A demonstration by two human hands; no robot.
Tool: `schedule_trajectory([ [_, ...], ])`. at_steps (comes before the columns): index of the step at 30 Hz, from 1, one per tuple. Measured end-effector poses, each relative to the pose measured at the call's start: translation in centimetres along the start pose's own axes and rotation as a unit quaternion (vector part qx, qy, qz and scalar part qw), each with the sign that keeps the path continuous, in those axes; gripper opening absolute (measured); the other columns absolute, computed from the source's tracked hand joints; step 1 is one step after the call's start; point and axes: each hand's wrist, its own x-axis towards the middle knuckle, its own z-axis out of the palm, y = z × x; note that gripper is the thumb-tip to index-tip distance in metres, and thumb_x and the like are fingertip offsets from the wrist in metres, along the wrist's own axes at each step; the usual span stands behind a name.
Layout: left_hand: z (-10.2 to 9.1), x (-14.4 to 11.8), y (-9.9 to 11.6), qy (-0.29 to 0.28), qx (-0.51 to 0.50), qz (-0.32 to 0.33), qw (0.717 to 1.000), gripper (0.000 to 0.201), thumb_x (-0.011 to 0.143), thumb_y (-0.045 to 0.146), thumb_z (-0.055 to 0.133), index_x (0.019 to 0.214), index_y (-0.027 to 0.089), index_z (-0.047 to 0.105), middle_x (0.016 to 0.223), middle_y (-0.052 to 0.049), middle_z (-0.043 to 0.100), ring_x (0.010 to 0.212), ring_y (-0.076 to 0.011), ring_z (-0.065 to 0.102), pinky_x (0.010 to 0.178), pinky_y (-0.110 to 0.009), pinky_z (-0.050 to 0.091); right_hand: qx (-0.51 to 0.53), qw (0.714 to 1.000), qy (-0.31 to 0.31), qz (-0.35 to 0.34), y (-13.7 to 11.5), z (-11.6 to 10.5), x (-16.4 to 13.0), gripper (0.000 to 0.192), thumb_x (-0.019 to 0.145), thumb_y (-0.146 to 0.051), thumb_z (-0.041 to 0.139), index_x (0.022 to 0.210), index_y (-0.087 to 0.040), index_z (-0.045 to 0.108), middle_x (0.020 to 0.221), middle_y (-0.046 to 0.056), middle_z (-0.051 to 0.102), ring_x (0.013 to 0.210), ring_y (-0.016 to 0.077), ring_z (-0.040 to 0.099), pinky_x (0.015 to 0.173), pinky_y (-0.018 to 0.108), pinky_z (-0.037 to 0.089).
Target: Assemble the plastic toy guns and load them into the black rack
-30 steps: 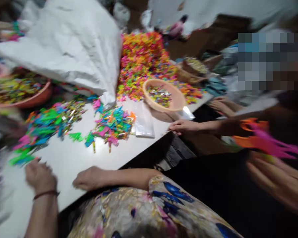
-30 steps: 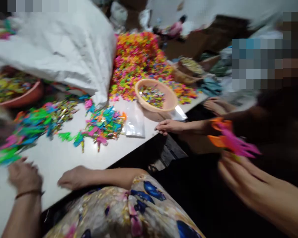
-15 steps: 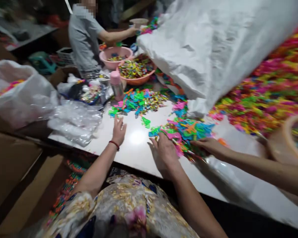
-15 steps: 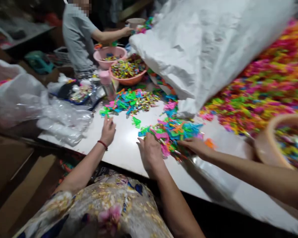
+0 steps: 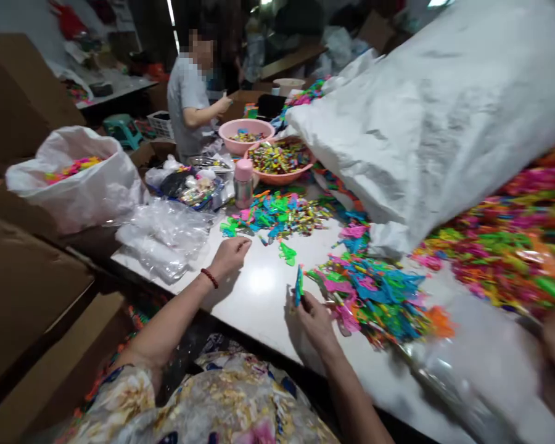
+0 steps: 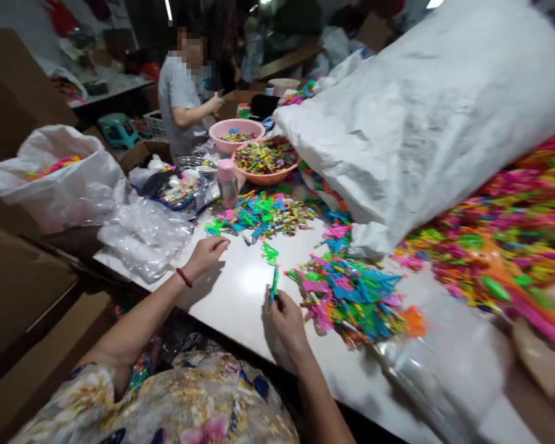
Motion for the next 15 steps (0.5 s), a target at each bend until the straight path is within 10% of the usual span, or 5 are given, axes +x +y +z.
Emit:
schedule_trajectory([
  [8,5.9,4.3,4.7,-0.125,-0.061,0.064,0.988,0.014,0.089,0.026,0.063,0.089,0.020,0.075,0.081,-0.004,0.072,0.075,-0.0206,0.063,0.070,-0.032,0.044,-0.007,0.990,0.124,-0.064,-2.1,-3.4,-1.4,0.024,0.090,-0.043,0.053,0.093,-0.020,0.061,0.068,-0.003,0.053,0.060,0.0116,0.048,0.056,0.023,0.040],
  [15,12.7,-1.3,8.0,-0.262,-0.118,0.050,0.956,0.018,0.090,0.030,0.060,0.089,0.018,0.074,0.085,-0.005,0.074,0.074,-0.0166,0.064,0.070,-0.028,0.050,0.062,0.972,0.223,0.040,-1.3,-8.5,-3.2,0.039,0.081,-0.055,0.064,0.099,-0.020,0.062,0.072,-0.002,0.060,0.055,0.0125,0.052,0.049,0.023,0.041],
])
